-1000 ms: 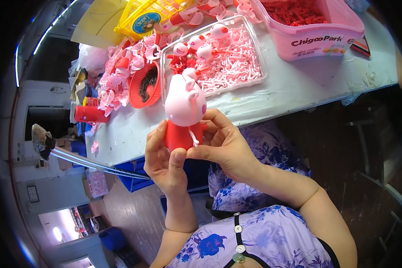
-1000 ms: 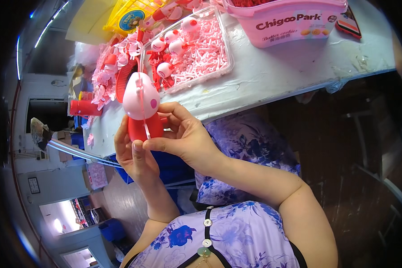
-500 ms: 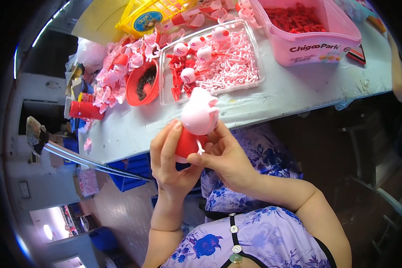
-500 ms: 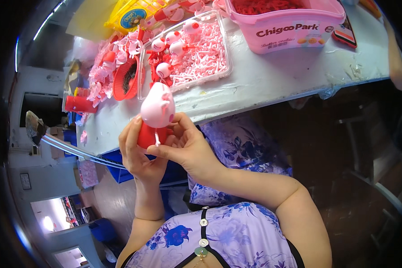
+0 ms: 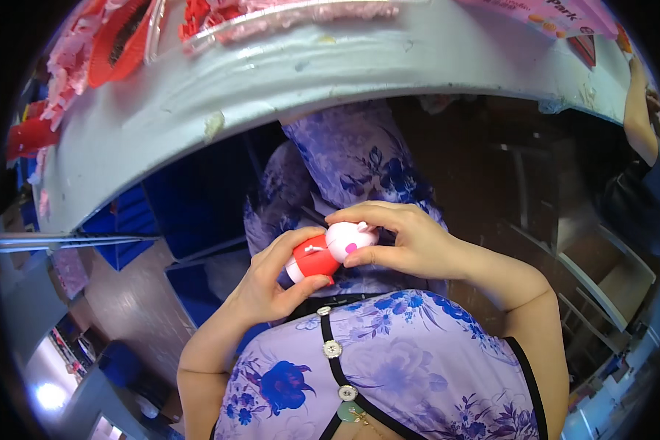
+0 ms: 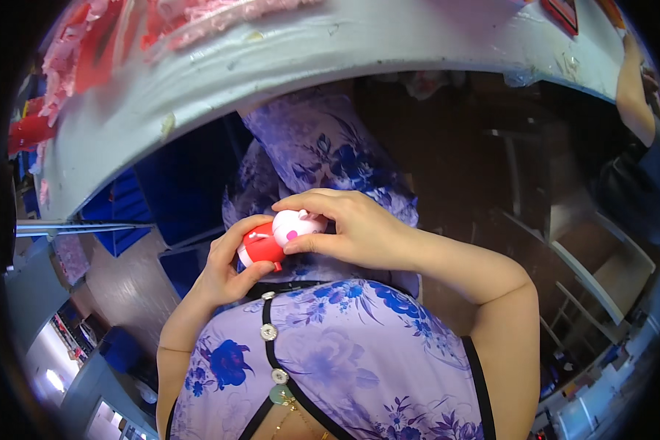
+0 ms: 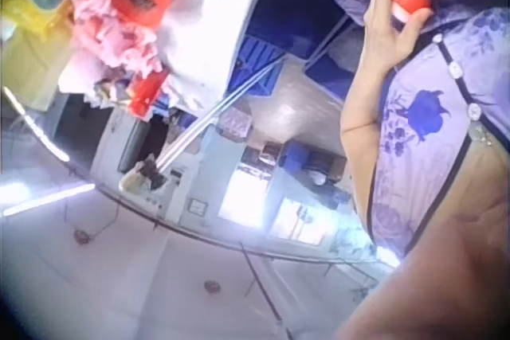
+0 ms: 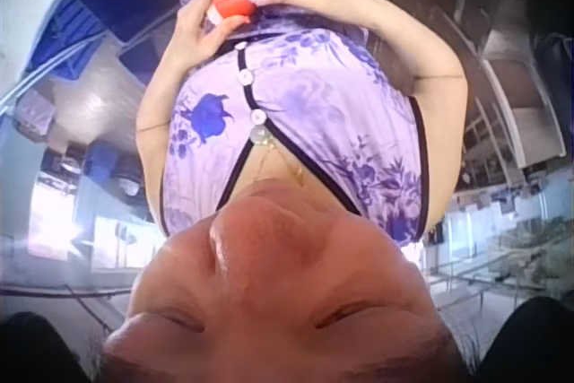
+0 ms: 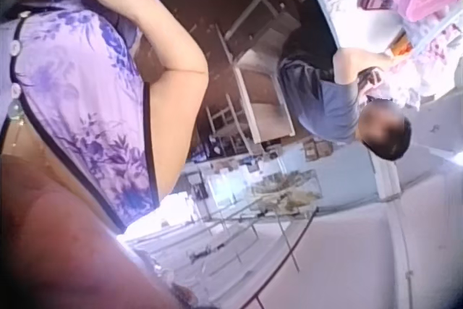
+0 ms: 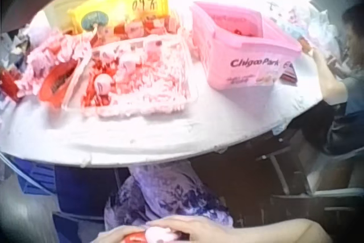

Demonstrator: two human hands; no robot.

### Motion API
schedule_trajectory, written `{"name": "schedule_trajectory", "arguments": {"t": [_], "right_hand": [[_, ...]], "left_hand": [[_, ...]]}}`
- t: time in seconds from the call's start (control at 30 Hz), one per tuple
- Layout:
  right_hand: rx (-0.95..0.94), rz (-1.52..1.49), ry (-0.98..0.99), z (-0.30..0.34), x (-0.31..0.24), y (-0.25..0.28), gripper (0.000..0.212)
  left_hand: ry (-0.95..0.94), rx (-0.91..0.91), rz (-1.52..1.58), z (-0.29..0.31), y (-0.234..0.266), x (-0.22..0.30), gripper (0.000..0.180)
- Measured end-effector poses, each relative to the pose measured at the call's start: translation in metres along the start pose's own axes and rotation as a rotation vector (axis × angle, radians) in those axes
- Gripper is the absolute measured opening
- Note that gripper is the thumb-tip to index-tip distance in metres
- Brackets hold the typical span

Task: The person assembles small pink and white plastic toys by hand. They pick up a white head piece and a pink body frame, insert the head into the body, and attach small red limbs to the frame. The process is repeated for multiple units, with finished toys placed into a yellow basket.

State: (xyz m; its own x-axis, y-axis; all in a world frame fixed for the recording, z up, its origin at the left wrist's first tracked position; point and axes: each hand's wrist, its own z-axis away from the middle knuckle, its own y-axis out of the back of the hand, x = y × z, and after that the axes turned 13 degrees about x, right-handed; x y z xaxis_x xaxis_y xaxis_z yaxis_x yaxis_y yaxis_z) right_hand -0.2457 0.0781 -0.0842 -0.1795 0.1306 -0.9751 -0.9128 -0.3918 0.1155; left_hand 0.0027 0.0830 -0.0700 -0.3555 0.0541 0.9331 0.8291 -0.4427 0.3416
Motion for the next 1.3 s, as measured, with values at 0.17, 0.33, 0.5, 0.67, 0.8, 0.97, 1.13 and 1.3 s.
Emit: {"name": "schedule_trajectory", "arguments": {"t": [0.17, 0.33, 0.5, 0.67, 0.8, 0.97, 1.13, 1.3], "right_hand": [[0.067, -0.113, -0.150, 0.014, 0.020, -0.016, 0.040], [0.100, -0.053, -0.108, 0.018, 0.019, -0.024, 0.040], [0.034, 0.018, -0.089, 0.015, 0.008, -0.022, 0.040], [-0.060, 0.218, 0.147, 0.008, 0.004, -0.021, 0.041], [-0.084, 0.271, 0.176, 0.006, 0.006, -0.023, 0.042], [-0.018, 0.244, 0.211, 0.013, 0.018, -0.031, 0.041], [-0.011, 0.239, 0.184, 0.015, 0.017, -0.033, 0.038], [-0.125, 0.022, -0.130, -0.005, 0.006, -0.018, 0.042]], "left_hand": [[0.103, -0.026, 0.098, 0.015, -0.015, -0.021, 0.054], [0.030, -0.039, 0.018, 0.019, -0.011, -0.025, 0.055], [-0.050, -0.028, -0.060, 0.017, -0.002, -0.018, 0.056], [-0.115, 0.022, -0.049, 0.020, -0.009, -0.015, 0.052], [-0.107, 0.009, -0.068, 0.021, -0.012, -0.015, 0.049], [-0.059, -0.007, -0.052, 0.022, -0.015, -0.015, 0.046], [-0.030, -0.025, -0.038, 0.023, -0.016, -0.017, 0.044], [0.203, 0.003, 0.218, 0.019, -0.013, -0.026, 0.041]]}}
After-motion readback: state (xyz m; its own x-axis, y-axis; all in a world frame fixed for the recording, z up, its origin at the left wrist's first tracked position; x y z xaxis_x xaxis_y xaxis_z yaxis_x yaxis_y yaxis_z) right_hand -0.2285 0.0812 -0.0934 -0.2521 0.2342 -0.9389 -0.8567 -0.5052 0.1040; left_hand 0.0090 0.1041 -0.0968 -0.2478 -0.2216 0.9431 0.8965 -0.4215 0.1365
